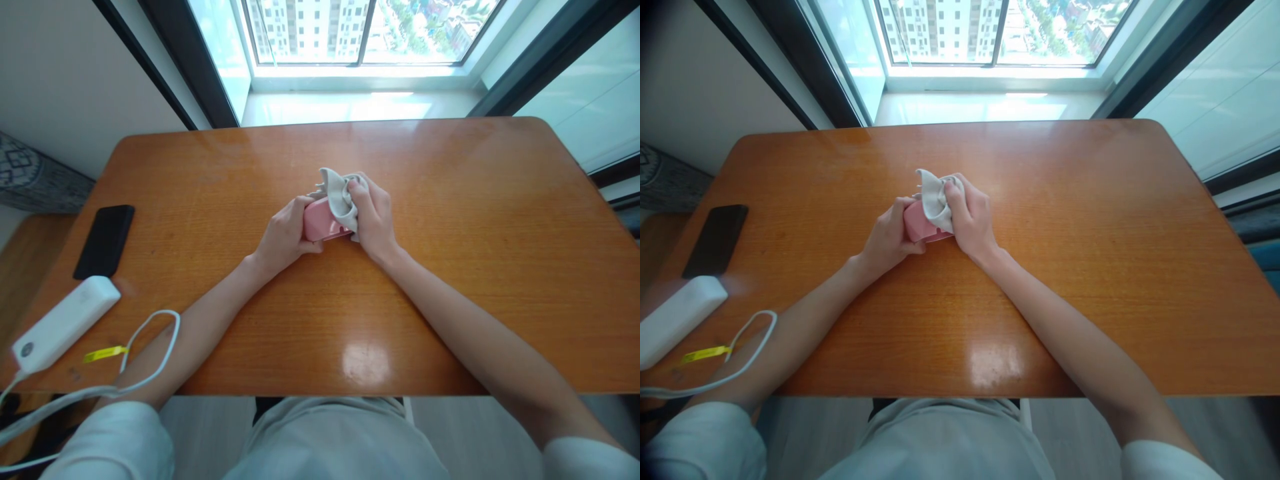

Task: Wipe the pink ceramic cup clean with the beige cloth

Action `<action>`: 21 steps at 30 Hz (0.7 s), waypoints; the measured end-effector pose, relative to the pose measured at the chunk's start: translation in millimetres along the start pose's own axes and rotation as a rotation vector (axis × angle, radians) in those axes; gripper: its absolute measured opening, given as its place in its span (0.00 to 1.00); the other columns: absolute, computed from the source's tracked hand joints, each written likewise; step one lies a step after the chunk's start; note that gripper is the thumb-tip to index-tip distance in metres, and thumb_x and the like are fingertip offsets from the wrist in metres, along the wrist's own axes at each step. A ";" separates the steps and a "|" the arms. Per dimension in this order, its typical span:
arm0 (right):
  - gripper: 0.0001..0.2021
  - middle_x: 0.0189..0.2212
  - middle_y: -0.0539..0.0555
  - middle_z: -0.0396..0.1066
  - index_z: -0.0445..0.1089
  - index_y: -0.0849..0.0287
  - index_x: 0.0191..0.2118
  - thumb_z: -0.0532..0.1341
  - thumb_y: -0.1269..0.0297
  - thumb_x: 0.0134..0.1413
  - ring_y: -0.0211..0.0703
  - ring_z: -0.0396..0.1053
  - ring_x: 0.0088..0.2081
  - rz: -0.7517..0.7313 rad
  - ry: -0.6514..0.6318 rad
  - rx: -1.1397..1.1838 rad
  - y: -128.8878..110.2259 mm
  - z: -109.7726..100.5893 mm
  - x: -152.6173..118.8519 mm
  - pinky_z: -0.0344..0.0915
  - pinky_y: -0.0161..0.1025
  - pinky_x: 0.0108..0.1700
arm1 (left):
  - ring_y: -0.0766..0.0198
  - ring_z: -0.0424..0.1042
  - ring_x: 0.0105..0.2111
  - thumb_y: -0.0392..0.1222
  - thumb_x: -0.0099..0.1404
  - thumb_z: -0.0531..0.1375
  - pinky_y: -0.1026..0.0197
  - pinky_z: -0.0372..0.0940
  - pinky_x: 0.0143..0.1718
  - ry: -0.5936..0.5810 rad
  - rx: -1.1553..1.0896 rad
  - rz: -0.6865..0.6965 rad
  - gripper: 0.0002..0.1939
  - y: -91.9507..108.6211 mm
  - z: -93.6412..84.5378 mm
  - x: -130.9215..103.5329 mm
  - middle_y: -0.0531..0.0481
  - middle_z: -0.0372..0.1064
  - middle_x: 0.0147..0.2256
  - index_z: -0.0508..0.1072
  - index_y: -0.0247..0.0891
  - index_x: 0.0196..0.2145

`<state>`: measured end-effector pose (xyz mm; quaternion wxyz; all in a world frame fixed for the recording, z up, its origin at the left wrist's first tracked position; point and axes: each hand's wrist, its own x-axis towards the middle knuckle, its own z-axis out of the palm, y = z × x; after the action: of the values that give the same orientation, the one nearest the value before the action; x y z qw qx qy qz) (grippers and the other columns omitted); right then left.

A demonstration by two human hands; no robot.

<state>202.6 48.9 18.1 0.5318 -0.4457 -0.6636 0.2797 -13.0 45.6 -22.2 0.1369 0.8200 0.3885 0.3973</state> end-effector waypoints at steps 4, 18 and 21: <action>0.21 0.45 0.59 0.82 0.77 0.51 0.48 0.51 0.47 0.82 0.58 0.76 0.48 -0.292 -0.109 -0.386 -37.4 -0.1 -6.4 0.71 0.58 0.59 | 0.52 0.81 0.42 0.65 0.71 0.71 0.50 0.77 0.44 -0.003 -0.004 0.011 0.26 -2.3 2.5 0.8 0.43 0.81 0.45 0.71 0.43 0.51; 0.25 0.32 0.49 0.72 0.71 0.51 0.37 0.58 0.35 0.75 0.45 0.69 0.34 0.129 0.016 0.299 10.8 2.9 7.5 0.71 0.45 0.41 | 0.53 0.80 0.42 0.46 0.61 0.74 0.55 0.73 0.43 0.020 0.036 0.049 0.31 -0.1 1.7 1.6 0.43 0.80 0.49 0.67 0.41 0.57; 0.27 0.31 0.48 0.69 0.67 0.50 0.36 0.58 0.31 0.72 0.44 0.67 0.32 0.207 0.059 0.407 30.3 9.3 7.5 0.70 0.44 0.39 | 0.54 0.79 0.42 0.43 0.60 0.72 0.56 0.72 0.43 0.020 0.054 0.054 0.30 -0.4 0.4 0.5 0.44 0.80 0.49 0.67 0.42 0.57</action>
<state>202.4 70.0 -6.7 0.5981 -0.4031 -0.5285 0.4478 -12.7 46.3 -22.4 0.1001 0.8296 0.3782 0.3984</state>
